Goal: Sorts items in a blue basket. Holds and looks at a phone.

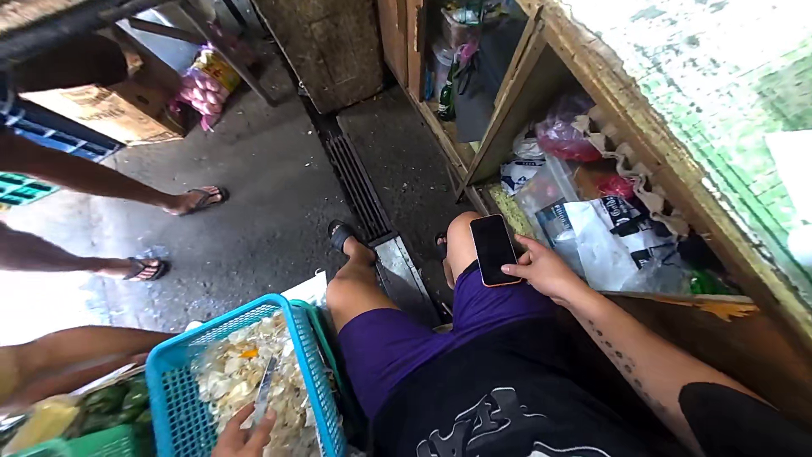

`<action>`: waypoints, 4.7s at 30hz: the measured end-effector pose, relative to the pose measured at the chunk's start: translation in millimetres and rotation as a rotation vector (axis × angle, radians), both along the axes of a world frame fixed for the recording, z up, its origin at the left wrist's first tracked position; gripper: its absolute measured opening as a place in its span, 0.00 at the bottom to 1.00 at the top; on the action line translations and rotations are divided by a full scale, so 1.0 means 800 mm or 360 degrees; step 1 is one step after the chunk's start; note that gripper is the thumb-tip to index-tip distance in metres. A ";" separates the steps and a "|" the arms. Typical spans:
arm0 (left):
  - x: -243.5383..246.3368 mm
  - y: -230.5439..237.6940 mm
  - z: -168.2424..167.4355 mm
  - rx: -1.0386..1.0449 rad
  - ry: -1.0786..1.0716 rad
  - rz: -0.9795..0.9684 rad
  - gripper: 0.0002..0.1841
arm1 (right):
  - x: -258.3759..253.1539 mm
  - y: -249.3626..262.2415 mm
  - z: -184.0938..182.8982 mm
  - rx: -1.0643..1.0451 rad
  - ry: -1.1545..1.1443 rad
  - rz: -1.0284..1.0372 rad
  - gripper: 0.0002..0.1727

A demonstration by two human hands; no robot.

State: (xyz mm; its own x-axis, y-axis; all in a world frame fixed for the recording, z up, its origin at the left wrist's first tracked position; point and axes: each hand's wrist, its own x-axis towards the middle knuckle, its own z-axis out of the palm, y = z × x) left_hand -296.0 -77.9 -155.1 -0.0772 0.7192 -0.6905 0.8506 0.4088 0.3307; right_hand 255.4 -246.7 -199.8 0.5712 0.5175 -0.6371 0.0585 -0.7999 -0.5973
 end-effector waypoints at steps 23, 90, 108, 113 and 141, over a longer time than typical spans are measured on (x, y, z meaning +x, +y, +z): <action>-0.022 -0.022 0.021 0.0057 -0.0028 0.0106 0.33 | -0.015 0.020 -0.017 0.0357 0.0479 -0.0398 0.37; 0.014 -0.030 -0.006 0.0124 0.0146 -0.0123 0.32 | 0.023 0.148 -0.052 0.0166 -0.0780 0.0231 0.36; 0.019 -0.030 -0.011 0.0046 0.0160 -0.0155 0.34 | -0.001 0.047 -0.026 0.0340 0.0018 -0.0178 0.25; 0.018 -0.034 -0.010 0.0049 0.0160 -0.0157 0.33 | -0.008 0.044 -0.028 0.0357 -0.0010 -0.0130 0.23; 0.032 -0.033 -0.007 -0.0084 0.0371 -0.0322 0.35 | -0.001 0.049 -0.029 0.0292 -0.0040 0.0016 0.22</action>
